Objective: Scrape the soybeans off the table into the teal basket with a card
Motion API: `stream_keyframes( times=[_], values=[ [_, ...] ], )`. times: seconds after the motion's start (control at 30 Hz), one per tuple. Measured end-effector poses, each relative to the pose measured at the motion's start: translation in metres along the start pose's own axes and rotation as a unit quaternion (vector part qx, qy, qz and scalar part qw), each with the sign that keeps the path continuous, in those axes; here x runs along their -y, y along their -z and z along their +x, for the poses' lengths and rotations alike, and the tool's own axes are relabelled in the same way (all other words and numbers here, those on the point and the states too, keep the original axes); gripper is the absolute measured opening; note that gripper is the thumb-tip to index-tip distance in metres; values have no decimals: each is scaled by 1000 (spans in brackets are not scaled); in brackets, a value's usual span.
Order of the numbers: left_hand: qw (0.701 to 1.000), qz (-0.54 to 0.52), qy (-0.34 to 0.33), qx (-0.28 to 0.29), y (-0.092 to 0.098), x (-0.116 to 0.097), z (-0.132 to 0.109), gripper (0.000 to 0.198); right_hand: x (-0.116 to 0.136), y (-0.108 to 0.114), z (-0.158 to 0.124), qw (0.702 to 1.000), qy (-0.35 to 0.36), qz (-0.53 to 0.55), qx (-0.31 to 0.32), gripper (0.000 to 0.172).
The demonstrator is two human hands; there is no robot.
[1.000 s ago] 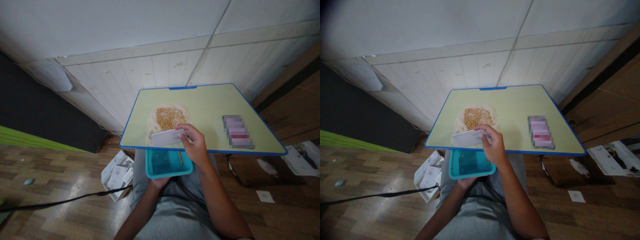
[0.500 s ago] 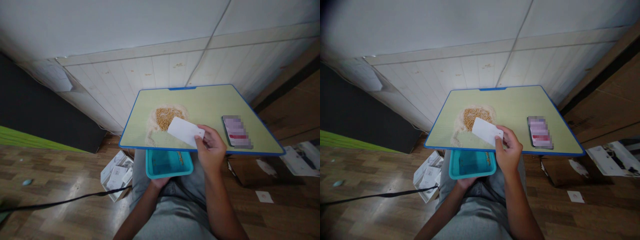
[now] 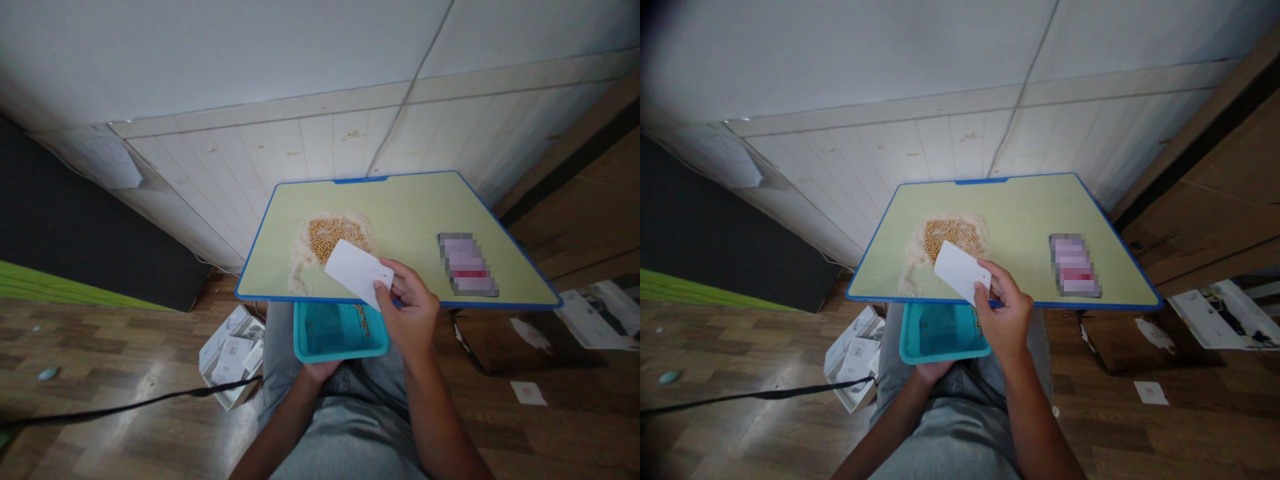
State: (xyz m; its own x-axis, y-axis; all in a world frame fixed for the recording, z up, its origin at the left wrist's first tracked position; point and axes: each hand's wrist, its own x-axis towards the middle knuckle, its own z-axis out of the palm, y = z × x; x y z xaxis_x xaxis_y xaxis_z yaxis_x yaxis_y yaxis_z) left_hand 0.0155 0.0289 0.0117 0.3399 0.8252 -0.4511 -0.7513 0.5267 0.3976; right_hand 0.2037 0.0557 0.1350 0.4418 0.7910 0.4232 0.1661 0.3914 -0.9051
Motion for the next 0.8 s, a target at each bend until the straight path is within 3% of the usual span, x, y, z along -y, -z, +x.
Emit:
stream_keyframes(
  times=[0.07, 0.2, 0.53, 0.67, 0.8],
  values=[
    [1000, -28, 9, -10, -6, 0, -1, 91, -2, -4, -8, 1000, 0, -13, 22, 33],
    [1000, -18, 15, -9, -10, -1, -5, 94, -8, -8, -24, 997, 15, -63, 48, 35],
    [1000, 9, 1, 6, -4, 0, -3, 85, -11, -5, -36, 991, 37, -130, -18, 26],
    [999, -31, 17, 10, 11, 3, 2, 88, -5, -11, -29, 995, 8, -53, -80, 30],
    [997, -68, 26, 7, 41, 11, 13, 81, -2, -8, -15, 992, -7, -28, -126, 46]
  ],
)
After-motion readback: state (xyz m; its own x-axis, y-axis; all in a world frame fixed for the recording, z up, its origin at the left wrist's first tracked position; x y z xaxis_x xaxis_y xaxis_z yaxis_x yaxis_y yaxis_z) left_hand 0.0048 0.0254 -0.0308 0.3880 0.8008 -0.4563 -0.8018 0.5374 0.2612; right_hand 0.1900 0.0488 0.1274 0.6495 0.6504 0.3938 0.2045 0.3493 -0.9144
